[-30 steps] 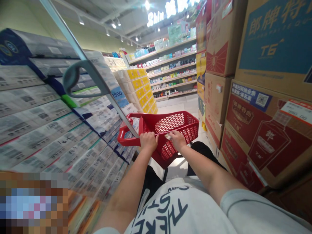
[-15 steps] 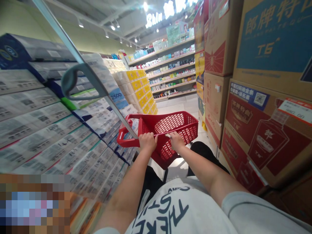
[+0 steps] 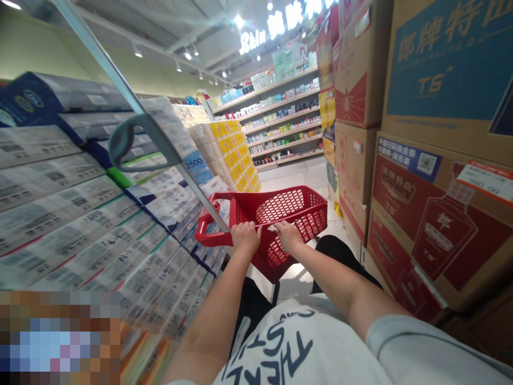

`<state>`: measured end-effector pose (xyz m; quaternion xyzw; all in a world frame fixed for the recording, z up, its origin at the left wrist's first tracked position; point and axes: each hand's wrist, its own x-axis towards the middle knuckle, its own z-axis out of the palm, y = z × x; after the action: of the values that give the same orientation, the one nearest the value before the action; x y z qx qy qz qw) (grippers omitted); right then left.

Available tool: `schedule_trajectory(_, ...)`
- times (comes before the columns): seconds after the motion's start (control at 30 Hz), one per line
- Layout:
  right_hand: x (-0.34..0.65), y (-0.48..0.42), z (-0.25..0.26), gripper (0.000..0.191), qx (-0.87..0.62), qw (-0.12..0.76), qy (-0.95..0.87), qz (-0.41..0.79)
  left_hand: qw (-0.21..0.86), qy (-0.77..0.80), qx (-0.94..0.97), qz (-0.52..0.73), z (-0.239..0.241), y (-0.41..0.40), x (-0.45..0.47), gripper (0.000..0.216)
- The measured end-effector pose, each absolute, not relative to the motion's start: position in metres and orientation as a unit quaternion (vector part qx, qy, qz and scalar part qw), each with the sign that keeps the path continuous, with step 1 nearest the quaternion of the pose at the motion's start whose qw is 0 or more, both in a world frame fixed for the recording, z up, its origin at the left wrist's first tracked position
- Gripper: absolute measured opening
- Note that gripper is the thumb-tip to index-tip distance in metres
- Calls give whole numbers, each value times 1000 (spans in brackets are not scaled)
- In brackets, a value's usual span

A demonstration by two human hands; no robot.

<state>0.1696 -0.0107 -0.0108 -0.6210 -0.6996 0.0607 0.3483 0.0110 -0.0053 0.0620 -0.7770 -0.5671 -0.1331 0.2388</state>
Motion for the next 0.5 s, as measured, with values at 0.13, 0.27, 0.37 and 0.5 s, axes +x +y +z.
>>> schedule_trajectory(0.13, 189, -6, -23, 29, -697, 371, -607, 91, 234, -567, -778, -139, 60, -4, 10, 38)
schedule_trajectory(0.27, 186, -4, -27, 27, -695, 372, -608, 95, 230, -566, -778, -147, 61, -4, 11, 39)
schedule_trajectory(0.37, 179, -6, -26, 27, -666, 374, -638, 93, 228, -566, -778, -147, 62, -4, 12, 39)
schedule_trajectory(0.5, 178, -10, -22, 28, -684, 344, -638, 85, 228, -562, -781, -148, 61, -3, 11, 38)
